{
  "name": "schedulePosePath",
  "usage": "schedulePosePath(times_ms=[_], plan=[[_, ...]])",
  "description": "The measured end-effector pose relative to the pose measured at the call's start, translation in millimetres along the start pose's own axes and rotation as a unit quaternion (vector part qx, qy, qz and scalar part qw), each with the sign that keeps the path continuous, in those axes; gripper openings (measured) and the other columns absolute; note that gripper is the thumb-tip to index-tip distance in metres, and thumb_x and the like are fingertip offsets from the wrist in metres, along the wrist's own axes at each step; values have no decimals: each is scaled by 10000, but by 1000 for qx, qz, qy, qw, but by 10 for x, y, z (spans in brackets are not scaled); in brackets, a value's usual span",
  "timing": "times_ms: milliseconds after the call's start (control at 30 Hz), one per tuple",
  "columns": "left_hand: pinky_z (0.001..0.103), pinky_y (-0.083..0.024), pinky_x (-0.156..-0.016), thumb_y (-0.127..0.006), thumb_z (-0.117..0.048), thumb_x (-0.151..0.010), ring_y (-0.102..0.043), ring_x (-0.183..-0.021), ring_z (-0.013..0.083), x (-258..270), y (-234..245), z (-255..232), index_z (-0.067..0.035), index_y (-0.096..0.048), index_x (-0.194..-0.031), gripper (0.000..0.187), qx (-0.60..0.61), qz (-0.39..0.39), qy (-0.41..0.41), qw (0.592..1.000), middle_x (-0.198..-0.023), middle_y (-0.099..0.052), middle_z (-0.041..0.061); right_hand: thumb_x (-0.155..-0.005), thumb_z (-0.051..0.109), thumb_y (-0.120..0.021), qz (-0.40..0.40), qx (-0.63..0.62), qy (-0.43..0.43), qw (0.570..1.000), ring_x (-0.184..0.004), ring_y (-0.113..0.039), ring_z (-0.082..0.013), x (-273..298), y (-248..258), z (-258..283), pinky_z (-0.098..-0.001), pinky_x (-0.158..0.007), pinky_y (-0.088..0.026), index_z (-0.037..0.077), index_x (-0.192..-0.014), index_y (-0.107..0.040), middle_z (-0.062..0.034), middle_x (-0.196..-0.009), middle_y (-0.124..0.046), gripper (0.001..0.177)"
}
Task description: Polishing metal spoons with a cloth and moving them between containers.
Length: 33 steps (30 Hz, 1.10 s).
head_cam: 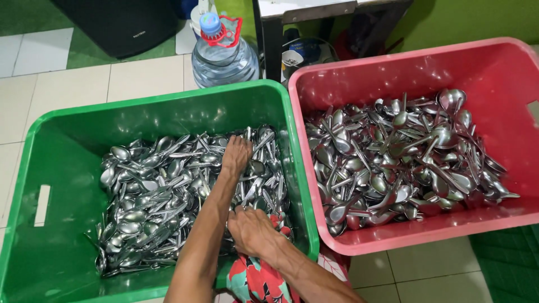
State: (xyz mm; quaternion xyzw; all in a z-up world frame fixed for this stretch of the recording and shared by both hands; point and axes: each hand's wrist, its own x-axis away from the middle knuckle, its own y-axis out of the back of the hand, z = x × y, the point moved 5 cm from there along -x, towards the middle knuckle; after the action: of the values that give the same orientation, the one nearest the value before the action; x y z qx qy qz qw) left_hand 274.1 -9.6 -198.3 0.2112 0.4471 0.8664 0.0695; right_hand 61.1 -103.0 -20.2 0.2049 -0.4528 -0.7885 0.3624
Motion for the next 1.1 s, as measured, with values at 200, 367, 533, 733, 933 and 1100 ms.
schedulePosePath(times_ms=[200, 367, 533, 733, 933, 1100], plan=[[444, -381, -966, -511, -142, -933, -573, -1120, 287, 54, -159, 108, -107, -697, -1025, 210, 103, -143, 62, 982, -1090, -684, 134, -722, 115, -583, 73, -22, -47, 996, -865, -699, -502, -88, -45, -97, -582, -648, -573, -121, -1194, -592, -254, -917, -673, 529], [473, -324, -1068, -501, -149, -952, -541, -1189, 268, 248, -123, 211, -112, -674, -1087, 223, 82, -93, 67, 990, -1169, -677, 120, -739, 107, -579, 48, -37, -17, 998, -879, -693, -508, -48, -8, -67, -576, -645, -577, -107, -1146, -626, -273, -932, -657, 462], [468, -289, -1129, -518, -121, -980, -433, -1356, 275, 365, 411, 120, -124, -516, -1377, 396, 55, -58, 12, 997, -1393, -559, 115, -734, 162, -622, 73, -19, -29, 997, -892, -707, -459, -95, -208, -113, -540, -648, -585, -77, -1131, -635, -231, -934, -658, 464], [506, -168, -1210, -456, -145, -998, -554, -1277, 227, 163, 138, 2, -128, -646, -1256, 321, 14, -11, 8, 1000, -1262, -686, 70, -710, 194, -703, 108, 2, -39, 993, -878, -712, -433, -126, -194, -147, -507, -649, -587, -29, -1071, -688, -212, -935, -666, 425], [486, -442, -826, -497, -194, -930, -653, -920, 243, 266, -22, 255, -163, -708, -1082, 262, 13, -76, 82, 994, -938, -719, 56, -746, 166, -678, 94, -15, -42, 995, -918, -719, -461, -102, -107, -104, -540, -707, -594, -70, -1120, -640, -250, -976, -682, 444], [495, -586, -645, -479, -132, -943, -751, -792, 335, 343, 444, 333, 25, -648, -1123, 292, 340, -108, 212, 910, -847, -741, 171, -772, 148, -598, 98, -29, -53, 993, -910, -722, -484, -70, -98, -146, -571, -703, -586, -88, -1121, -623, -271, -957, -692, 422]])
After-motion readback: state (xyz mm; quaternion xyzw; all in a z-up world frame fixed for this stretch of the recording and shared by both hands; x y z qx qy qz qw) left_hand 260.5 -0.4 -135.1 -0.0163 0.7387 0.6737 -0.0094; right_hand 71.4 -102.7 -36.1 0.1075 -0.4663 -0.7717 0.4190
